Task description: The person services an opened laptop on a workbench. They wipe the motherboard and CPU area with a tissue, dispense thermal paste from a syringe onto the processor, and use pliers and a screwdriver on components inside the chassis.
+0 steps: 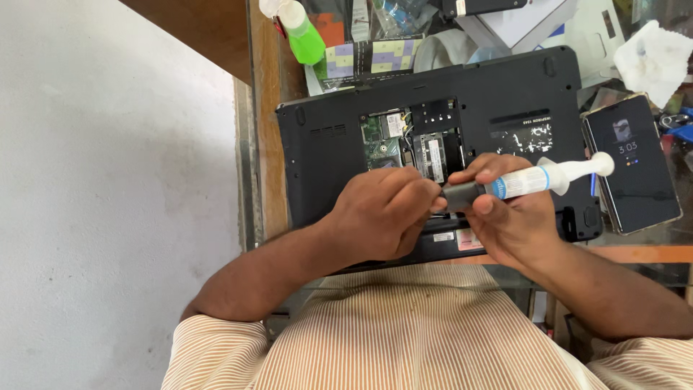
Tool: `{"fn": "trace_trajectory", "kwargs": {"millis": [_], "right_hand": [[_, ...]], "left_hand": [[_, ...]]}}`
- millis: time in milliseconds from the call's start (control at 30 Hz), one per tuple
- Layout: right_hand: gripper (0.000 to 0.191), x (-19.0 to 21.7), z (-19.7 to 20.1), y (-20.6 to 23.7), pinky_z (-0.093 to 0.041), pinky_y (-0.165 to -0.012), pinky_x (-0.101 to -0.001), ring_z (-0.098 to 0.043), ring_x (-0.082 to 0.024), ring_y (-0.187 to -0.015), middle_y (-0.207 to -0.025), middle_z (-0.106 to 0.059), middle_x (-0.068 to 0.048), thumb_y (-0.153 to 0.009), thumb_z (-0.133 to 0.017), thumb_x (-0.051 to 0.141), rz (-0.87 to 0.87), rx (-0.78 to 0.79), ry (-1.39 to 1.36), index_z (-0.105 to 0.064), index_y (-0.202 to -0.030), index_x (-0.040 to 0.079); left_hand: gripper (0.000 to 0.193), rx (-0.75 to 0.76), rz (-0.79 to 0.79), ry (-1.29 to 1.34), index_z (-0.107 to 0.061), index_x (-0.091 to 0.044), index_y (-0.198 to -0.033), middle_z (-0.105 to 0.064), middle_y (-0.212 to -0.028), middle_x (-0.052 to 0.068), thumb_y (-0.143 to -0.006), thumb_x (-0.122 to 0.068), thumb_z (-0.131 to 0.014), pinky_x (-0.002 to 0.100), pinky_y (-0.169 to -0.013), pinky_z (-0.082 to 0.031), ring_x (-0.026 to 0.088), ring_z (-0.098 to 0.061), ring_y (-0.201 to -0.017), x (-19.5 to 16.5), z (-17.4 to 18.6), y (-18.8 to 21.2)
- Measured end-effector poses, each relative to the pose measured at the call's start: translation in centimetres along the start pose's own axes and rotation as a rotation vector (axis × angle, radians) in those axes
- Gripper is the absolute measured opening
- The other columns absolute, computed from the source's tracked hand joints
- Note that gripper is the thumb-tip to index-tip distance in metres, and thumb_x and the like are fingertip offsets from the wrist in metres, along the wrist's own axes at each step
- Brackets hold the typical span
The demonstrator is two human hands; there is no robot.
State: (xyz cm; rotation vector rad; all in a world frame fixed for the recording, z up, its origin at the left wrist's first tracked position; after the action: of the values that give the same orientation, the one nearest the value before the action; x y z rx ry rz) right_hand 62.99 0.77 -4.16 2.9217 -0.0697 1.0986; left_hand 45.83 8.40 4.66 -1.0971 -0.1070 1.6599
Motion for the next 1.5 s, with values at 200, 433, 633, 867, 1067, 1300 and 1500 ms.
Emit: {"fn": "trace_trajectory", "kwargs": {"millis": [200, 433, 633, 867, 1067, 1300, 1500], "right_hand": [[0.027, 1.0, -0.3, 0.1, -0.057, -0.111, -0.0457, -0.069, -0.027, -0.120, -0.125, -0.066, -0.012, -0.099, -0.075, 0.001, 0.044, 0.039, -0.047, -0.067, -0.123, 0.011], [0.025, 2.4, -1.4, -0.8, -0.059, -0.106, -0.0440, -0.069, -0.031, -0.123, -0.128, -0.067, -0.014, -0.100, -0.074, 0.001, 0.067, 0.114, -0.067, -0.066, -0.121, 0.011], [0.027, 2.6, -2.4, -0.2, -0.059, -0.104, -0.0356, -0.070, -0.025, -0.118, -0.125, -0.067, -0.015, -0.098, -0.076, -0.003, 0.204, 0.122, 0.374, -0.064, -0.118, 0.011], [0.032, 4.8, -5.2, -0.4, -0.065, -0.097, -0.0294, -0.070, -0.022, -0.120, -0.128, -0.065, -0.012, -0.093, -0.083, 0.002, 0.499, 0.350, 0.791, -0.063, -0.113, 0.016], [0.035, 4.5, -6.4, -0.6, -0.067, -0.086, -0.0261, -0.074, -0.021, -0.111, -0.125, -0.069, -0.013, -0.088, -0.087, 0.026, 0.590, 0.347, 0.879, -0.068, -0.115, 0.014], [0.062, 4.4, -7.5, -1.3, -0.064, -0.072, -0.0295, -0.079, -0.014, -0.088, -0.104, -0.077, -0.010, -0.079, -0.088, 0.041, 0.218, 0.437, 0.840, -0.066, -0.125, 0.006], [0.040, 7.0, -8.6, -1.2, -0.052, -0.056, -0.0291, -0.070, -0.013, -0.074, -0.095, -0.078, 0.002, -0.085, -0.085, 0.048, 0.477, 0.522, 1.589, -0.079, -0.110, 0.018]], "left_hand": [[0.027, -0.100, 0.001, 0.064, -0.060, -0.007, -0.087, -0.057, -0.075, 0.005, -0.106, -0.027, -0.065, 0.037, -0.056, -0.045, 0.023, -0.058, -0.062, 0.9, 1.2, 0.0], [0.044, -0.183, -0.026, 0.006, -0.061, -0.006, -0.104, -0.061, -0.083, 0.005, -0.095, -0.047, -0.073, 0.034, -0.060, -0.049, 0.019, -0.061, -0.068, 0.8, 2.0, -0.6], [0.041, -0.049, -0.011, -0.038, -0.061, -0.009, -0.124, -0.068, -0.101, 0.006, -0.100, -0.036, -0.080, 0.031, -0.068, -0.055, 0.019, -0.070, -0.083, 0.2, 1.4, -0.9], [0.044, 0.030, 0.114, 0.109, -0.063, -0.007, -0.125, -0.071, -0.109, 0.009, -0.094, -0.031, -0.083, 0.033, -0.079, -0.060, 0.022, -0.074, -0.094, 0.8, 0.7, -0.8], [0.037, 0.000, 0.149, 0.113, -0.067, -0.006, -0.118, -0.075, -0.105, 0.012, -0.095, -0.031, -0.082, 0.030, -0.074, -0.063, 0.023, -0.077, -0.093, 0.6, 1.4, -0.5], [0.050, -0.376, 0.330, 0.847, -0.051, -0.012, -0.117, -0.061, -0.100, 0.025, -0.104, -0.060, -0.054, 0.050, -0.090, -0.063, 0.037, -0.071, -0.096, 3.5, 2.2, 1.7], [0.057, -0.435, 0.452, 1.363, -0.043, -0.014, -0.122, -0.061, -0.070, 0.016, -0.102, -0.067, -0.036, 0.049, -0.074, -0.056, 0.030, -0.068, -0.061, 5.2, 1.7, 3.6]]}}
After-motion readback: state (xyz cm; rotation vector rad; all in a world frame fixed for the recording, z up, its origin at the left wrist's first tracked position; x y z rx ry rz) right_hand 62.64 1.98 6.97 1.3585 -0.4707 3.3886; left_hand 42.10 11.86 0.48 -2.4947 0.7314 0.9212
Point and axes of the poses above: each hand's wrist, its own y-axis away from the middle knuckle, its own z-axis out of the back of the hand, x = y × z, the point moved 6 cm from there along -y, towards the middle knuckle
